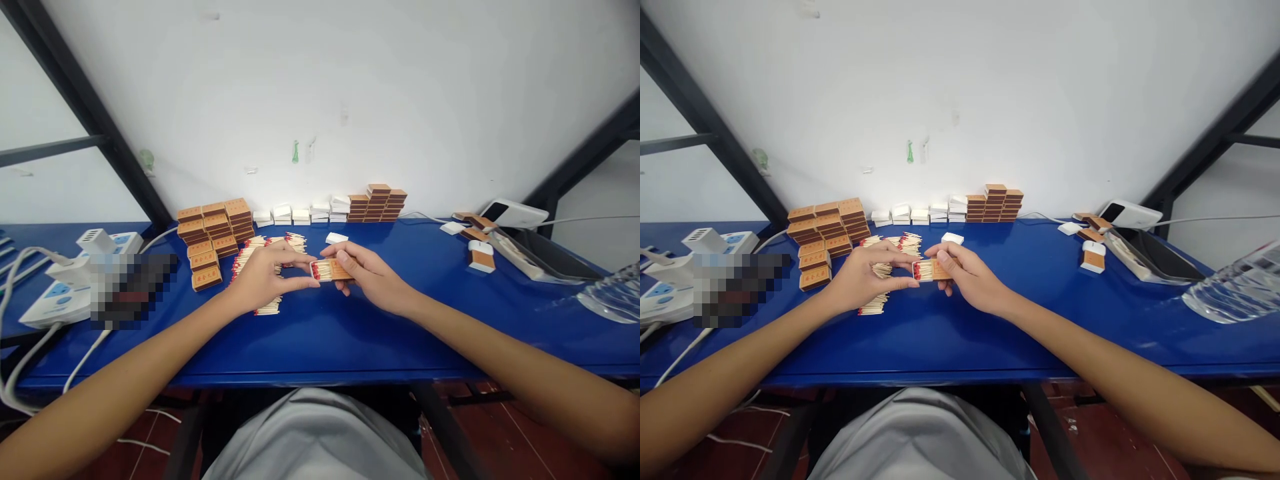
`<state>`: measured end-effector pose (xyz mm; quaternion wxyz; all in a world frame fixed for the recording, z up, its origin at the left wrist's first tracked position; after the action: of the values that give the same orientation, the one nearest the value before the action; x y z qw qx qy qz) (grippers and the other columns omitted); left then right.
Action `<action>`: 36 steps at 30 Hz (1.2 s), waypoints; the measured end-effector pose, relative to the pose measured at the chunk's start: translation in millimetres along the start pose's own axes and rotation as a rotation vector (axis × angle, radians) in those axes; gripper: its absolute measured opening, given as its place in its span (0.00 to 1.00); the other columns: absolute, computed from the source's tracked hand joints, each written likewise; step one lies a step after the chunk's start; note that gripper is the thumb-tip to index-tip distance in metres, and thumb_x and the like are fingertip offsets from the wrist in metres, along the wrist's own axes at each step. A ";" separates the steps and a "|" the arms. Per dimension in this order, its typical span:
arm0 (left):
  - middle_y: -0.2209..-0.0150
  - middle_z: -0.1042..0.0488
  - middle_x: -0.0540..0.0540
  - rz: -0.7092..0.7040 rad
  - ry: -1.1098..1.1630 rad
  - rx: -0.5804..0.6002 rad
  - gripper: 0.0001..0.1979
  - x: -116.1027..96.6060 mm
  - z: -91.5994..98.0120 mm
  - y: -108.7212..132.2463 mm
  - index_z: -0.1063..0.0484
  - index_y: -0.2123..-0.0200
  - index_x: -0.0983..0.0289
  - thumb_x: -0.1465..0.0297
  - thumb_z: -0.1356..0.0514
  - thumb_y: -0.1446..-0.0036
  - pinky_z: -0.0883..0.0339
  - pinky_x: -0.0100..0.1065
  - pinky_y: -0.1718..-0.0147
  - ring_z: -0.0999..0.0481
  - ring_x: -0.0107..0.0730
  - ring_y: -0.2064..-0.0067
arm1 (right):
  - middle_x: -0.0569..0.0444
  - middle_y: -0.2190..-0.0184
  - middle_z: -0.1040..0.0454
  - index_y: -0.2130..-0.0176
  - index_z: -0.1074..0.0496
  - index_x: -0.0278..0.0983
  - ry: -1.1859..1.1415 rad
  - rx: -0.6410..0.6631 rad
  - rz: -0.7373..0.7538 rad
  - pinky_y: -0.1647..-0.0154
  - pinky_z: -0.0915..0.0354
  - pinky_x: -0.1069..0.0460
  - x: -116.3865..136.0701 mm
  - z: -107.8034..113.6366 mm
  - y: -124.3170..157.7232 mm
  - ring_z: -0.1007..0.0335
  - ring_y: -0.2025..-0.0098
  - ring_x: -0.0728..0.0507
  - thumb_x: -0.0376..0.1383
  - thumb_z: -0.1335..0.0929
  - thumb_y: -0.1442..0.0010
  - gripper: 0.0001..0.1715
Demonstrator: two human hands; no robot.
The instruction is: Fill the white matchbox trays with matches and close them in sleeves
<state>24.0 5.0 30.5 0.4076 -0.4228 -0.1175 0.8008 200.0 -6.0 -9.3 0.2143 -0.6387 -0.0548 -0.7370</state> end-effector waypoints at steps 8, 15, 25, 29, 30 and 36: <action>0.71 0.20 0.48 0.017 0.088 0.097 0.26 -9.4 -19.6 0.5 0.18 0.53 0.59 0.53 0.21 0.52 0.30 0.36 0.59 0.22 0.34 0.66 | 0.52 0.56 0.26 0.37 0.36 0.42 -0.053 0.166 0.011 0.68 0.26 0.52 9.5 -33.6 12.9 0.27 0.66 0.48 0.57 0.37 0.25 0.29; 0.72 0.28 0.46 0.010 0.036 0.131 0.28 -13.1 -25.6 0.1 0.20 0.56 0.58 0.51 0.20 0.56 0.37 0.33 0.65 0.28 0.31 0.67 | 0.51 0.50 0.28 0.37 0.37 0.44 -0.058 0.216 -0.014 0.67 0.24 0.50 14.4 -41.4 16.0 0.27 0.66 0.48 0.56 0.38 0.24 0.27; 0.67 0.19 0.49 -0.137 -0.133 0.024 0.12 -14.7 -10.4 2.2 0.20 0.57 0.59 0.66 0.27 0.45 0.32 0.36 0.62 0.24 0.33 0.65 | 0.46 0.40 0.32 0.29 0.44 0.48 -0.005 0.157 -0.014 0.65 0.23 0.49 3.4 -24.1 8.4 0.26 0.60 0.47 0.56 0.32 0.28 0.37; 0.67 0.18 0.51 -0.151 -0.217 -0.041 0.11 -8.8 6.5 0.3 0.18 0.57 0.60 0.65 0.29 0.43 0.32 0.37 0.62 0.24 0.35 0.63 | 0.48 0.48 0.27 0.30 0.42 0.46 0.342 0.094 0.051 0.61 0.24 0.47 0.5 -9.1 7.0 0.26 0.60 0.45 0.50 0.28 0.31 0.39; 0.67 0.18 0.52 -0.148 -0.238 -0.058 0.10 -7.4 11.5 -0.8 0.18 0.58 0.61 0.65 0.29 0.42 0.32 0.37 0.62 0.25 0.36 0.63 | 0.48 0.49 0.26 0.30 0.41 0.45 0.446 0.068 0.082 0.61 0.24 0.46 1.1 -4.7 6.4 0.26 0.62 0.45 0.49 0.29 0.30 0.37; 0.68 0.20 0.55 -0.130 -0.467 0.032 0.11 5.7 52.4 -10.2 0.18 0.62 0.62 0.60 0.32 0.39 0.33 0.38 0.60 0.25 0.40 0.61 | 0.45 0.43 0.28 0.33 0.37 0.44 0.729 -0.067 0.179 0.62 0.26 0.45 0.4 22.1 0.5 0.27 0.64 0.45 0.47 0.33 0.27 0.28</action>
<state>-12.6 24.0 64.8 0.4266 -0.2111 -0.2228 0.8507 220.4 1.3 -5.1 0.2622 -0.3432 0.1051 -0.8958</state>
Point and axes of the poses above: each hand's wrist, its own y-axis away from the middle knuckle, its own z-axis out of the back of the hand, x = y × z, the point moved 8 cm from there along -y, towards the middle knuckle
